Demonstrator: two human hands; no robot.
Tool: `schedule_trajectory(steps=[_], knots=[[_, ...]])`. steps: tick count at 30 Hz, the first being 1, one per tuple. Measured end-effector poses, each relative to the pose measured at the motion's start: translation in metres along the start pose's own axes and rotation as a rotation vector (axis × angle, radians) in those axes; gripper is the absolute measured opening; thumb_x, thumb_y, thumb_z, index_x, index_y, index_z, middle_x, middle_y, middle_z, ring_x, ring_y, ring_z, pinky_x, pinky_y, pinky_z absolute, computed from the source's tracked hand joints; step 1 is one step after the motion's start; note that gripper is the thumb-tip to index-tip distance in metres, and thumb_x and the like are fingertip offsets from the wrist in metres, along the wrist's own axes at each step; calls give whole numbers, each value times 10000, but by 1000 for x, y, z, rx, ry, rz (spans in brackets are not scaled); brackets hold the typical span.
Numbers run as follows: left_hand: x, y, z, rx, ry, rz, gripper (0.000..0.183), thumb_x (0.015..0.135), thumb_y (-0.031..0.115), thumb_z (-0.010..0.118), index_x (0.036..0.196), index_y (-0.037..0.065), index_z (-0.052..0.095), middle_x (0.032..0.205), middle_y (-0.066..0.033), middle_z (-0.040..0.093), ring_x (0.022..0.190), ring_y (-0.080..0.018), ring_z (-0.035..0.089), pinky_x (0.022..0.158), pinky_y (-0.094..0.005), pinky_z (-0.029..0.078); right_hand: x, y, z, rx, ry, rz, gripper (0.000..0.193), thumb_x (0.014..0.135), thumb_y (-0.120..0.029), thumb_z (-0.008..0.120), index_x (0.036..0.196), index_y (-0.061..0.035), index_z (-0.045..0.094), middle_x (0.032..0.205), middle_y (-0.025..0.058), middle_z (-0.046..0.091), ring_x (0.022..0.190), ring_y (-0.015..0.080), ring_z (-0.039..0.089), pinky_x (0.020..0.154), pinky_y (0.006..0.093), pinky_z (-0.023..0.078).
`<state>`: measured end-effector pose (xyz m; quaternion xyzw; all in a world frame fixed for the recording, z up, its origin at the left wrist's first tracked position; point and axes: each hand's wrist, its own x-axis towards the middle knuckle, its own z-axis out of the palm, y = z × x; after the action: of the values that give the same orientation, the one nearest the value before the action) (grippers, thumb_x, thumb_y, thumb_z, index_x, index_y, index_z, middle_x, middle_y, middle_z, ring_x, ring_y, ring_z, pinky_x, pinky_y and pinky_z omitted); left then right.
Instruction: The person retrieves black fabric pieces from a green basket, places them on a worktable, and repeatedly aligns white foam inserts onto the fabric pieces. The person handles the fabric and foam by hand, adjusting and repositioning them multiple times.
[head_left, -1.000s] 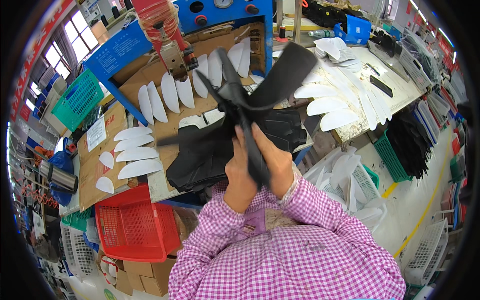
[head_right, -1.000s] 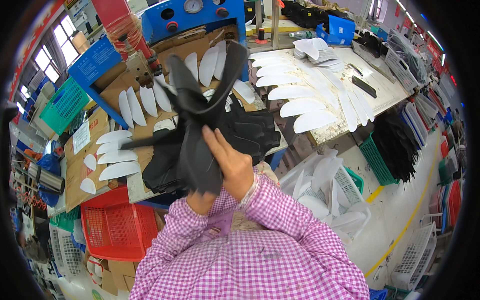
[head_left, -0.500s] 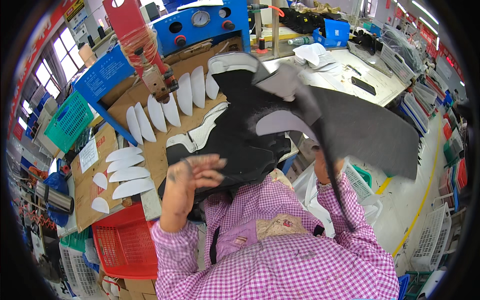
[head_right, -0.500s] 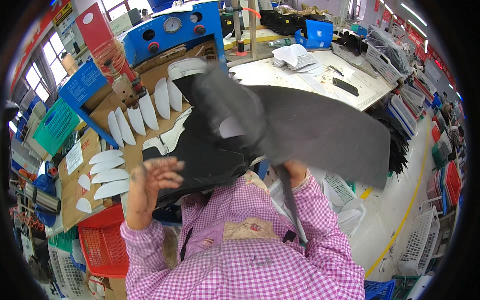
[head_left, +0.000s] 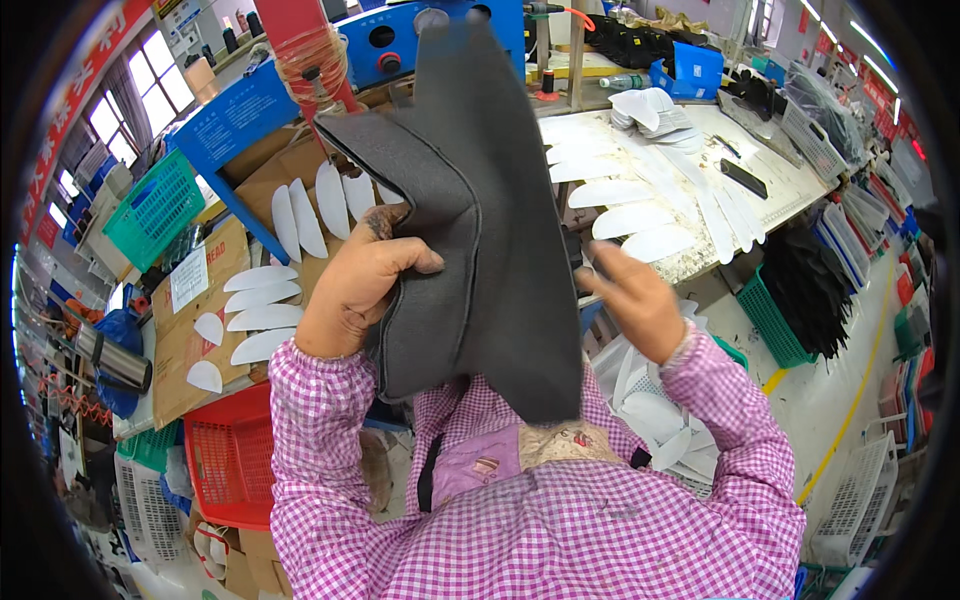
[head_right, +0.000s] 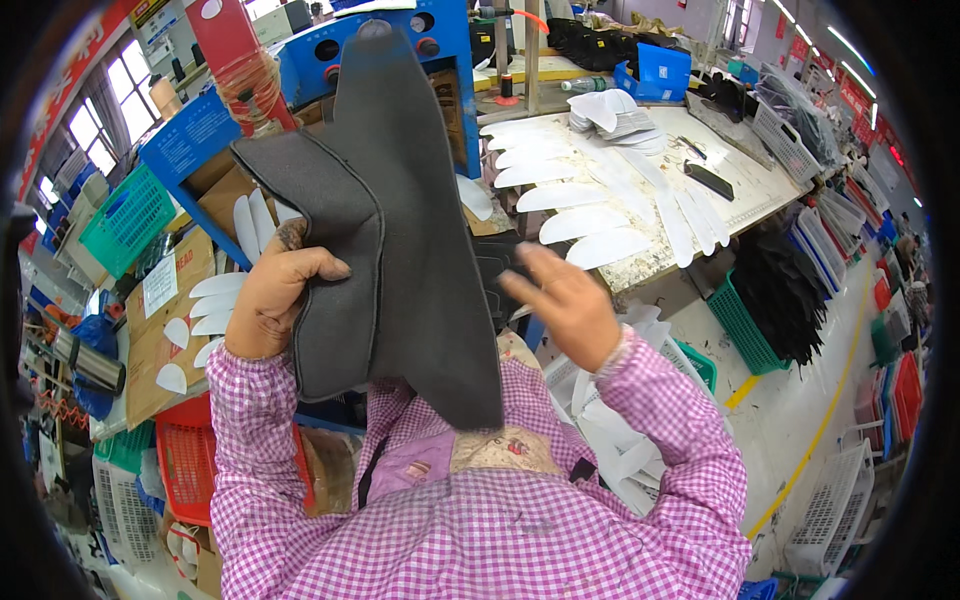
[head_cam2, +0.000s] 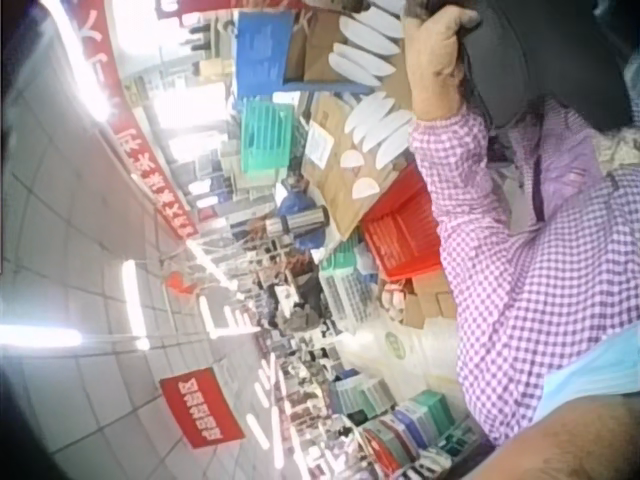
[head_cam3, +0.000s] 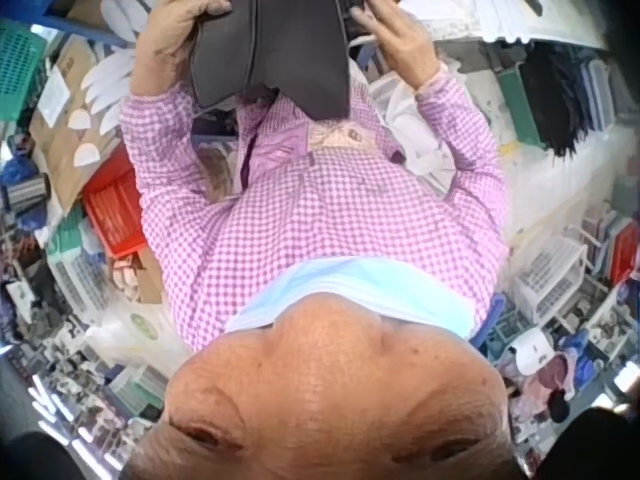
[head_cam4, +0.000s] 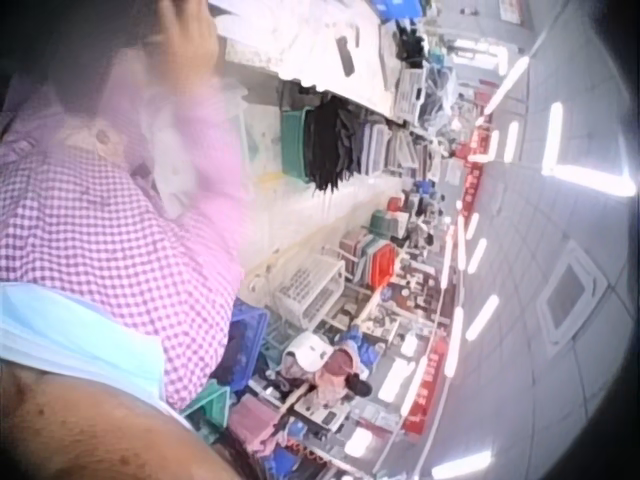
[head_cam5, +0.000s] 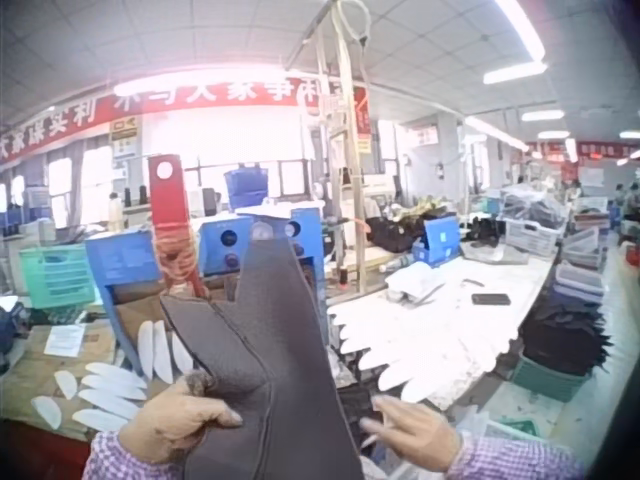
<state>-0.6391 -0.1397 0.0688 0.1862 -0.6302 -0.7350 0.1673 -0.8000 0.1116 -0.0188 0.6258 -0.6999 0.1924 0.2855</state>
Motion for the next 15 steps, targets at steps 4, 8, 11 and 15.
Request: schedule_trajectory(steps=[4,8,11,15], knots=[[-12,-8,5,186,-28,-6,521,682,-34,597,1178,-154,490,1018,-164,593,850,-186,612,711,-259,521,10,-15,-47,155,204,-15,640,756,-237,705,1289,40,483,1303,233,514,1225,368,492,1020,421,372],[-39,-24,7,180,-86,-86,550,680,-8,642,1179,-156,462,1040,-154,575,905,-185,581,765,-251,490,39,-43,-24,209,-143,-1,1110,580,-475,776,1423,27,259,1477,234,254,1382,366,248,1112,447,214],[-77,-27,-8,29,-70,-102,541,661,-25,657,1140,-158,444,1054,-164,557,979,-202,555,830,-275,476,52,-51,-5,377,-430,-33,1307,484,-571,797,1448,31,152,1452,266,245,1350,407,272,1097,516,224],[-118,-28,-38,-148,-15,-78,654,621,-71,629,1247,-60,444,1155,-135,569,1060,-224,559,889,-304,469,67,-75,9,739,-509,-249,1327,498,-572,828,1442,48,133,1456,264,257,1313,395,329,1077,501,260]])
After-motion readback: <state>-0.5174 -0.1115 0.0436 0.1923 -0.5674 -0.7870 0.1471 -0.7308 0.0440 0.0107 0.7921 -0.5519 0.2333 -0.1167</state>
